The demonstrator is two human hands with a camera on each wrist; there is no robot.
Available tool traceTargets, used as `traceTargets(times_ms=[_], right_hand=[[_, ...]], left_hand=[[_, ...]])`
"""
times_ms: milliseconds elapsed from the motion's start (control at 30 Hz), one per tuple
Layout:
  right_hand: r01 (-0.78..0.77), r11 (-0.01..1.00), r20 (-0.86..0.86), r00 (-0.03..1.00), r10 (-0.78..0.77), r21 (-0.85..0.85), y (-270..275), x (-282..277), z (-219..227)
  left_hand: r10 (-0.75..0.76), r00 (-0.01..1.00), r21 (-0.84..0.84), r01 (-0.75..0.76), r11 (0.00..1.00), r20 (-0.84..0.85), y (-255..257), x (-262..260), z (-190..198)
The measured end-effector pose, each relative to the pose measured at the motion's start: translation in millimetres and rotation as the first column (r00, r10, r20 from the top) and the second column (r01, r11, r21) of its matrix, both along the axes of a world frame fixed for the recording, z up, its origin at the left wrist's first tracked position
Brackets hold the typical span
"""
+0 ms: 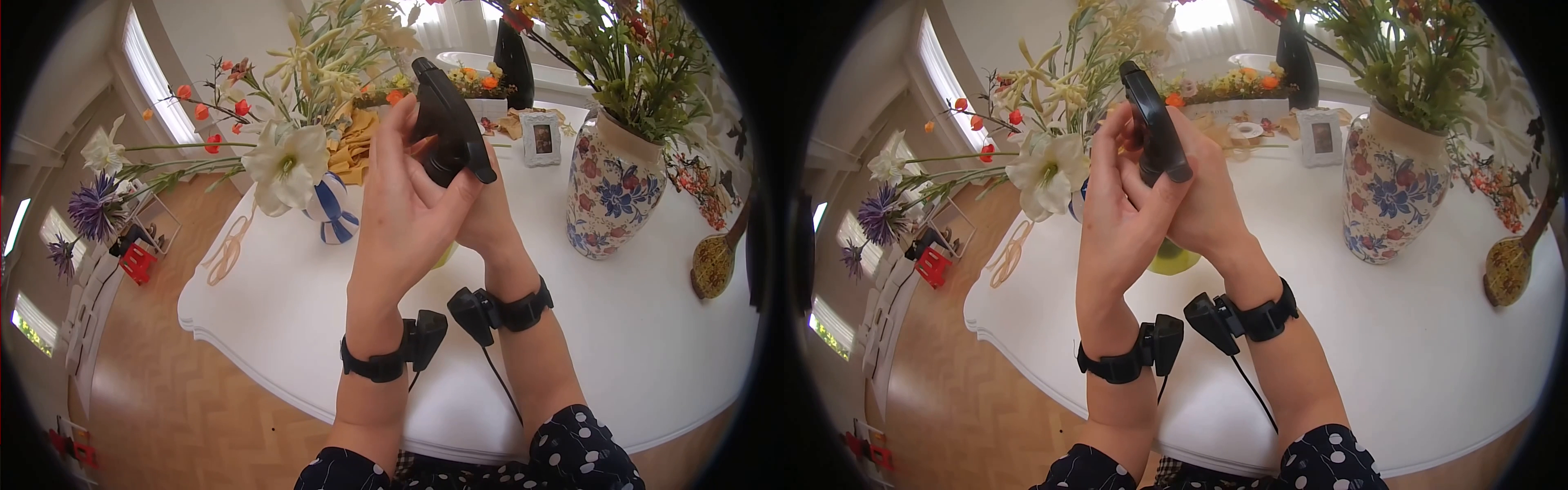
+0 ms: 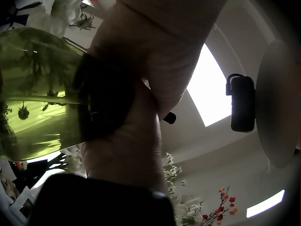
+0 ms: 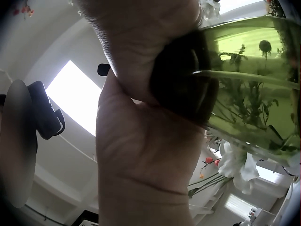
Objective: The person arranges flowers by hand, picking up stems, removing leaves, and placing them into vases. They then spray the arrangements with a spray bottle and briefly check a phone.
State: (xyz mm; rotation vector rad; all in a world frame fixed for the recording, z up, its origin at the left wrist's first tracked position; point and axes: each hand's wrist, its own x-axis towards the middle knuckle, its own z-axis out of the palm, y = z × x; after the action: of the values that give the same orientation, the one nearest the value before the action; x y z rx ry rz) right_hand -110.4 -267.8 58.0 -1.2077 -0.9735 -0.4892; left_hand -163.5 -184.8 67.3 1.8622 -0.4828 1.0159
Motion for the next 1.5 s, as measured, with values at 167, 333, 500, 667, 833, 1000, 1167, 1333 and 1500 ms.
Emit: traceTargets(times_ms=[167, 333, 500, 667, 833, 1000, 1167, 1333, 1500], right_hand=[[-0.05, 0.998, -0.046, 0.998, 0.048, -0.041, -3, 0, 0], [-0.125, 0.99, -0.101, 0.988, 0.118, -0.066, -5, -3, 1], [-0.087, 0.993, -0.066, 0.994, 0.082, -0.078, -7, -3, 1], [-0.087, 0.993, -0.093, 0.993, 0.079, -0.084, -8, -3, 1], [-0.03, 0.995, -0.059, 0.998, 0.025, -0.099, -10, 1, 0], [0.042, 0.999, -0.04, 0.998, -0.043, -0.018, -10, 3, -1], [0.006, 1.0, -0.063, 0.998, -0.008, -0.028, -10, 6, -2], [0.026, 0.998, -0.079, 0.996, -0.03, -0.06, -11, 2, 0], [0.053, 0.997, -0.073, 0.996, -0.057, -0.062, -11, 2, 0]], left_hand=[[-0.006, 1.0, 0.023, 0.006, 1.0, 0.016, -1, 0, 0], [0.027, 1.0, -0.01, -0.027, 1.0, 0.012, -1, 1, -1], [0.034, 0.999, 0.002, -0.034, 0.999, 0.028, -3, 1, 0], [0.019, 0.999, 0.005, -0.019, 1.0, 0.042, -4, 3, -1], [-0.018, 1.0, -0.014, 0.018, 1.0, -0.009, -6, 4, -3], [-0.029, 0.999, 0.002, 0.029, 1.0, -0.027, -12, 2, -1], [-0.042, 0.999, -0.002, 0.042, 0.999, -0.023, -11, 5, -4], [0.08, 0.996, 0.068, -0.082, 0.994, 0.036, -7, 8, -6], [0.037, 0.999, 0.042, -0.038, 0.998, 0.005, -8, 6, -5]])
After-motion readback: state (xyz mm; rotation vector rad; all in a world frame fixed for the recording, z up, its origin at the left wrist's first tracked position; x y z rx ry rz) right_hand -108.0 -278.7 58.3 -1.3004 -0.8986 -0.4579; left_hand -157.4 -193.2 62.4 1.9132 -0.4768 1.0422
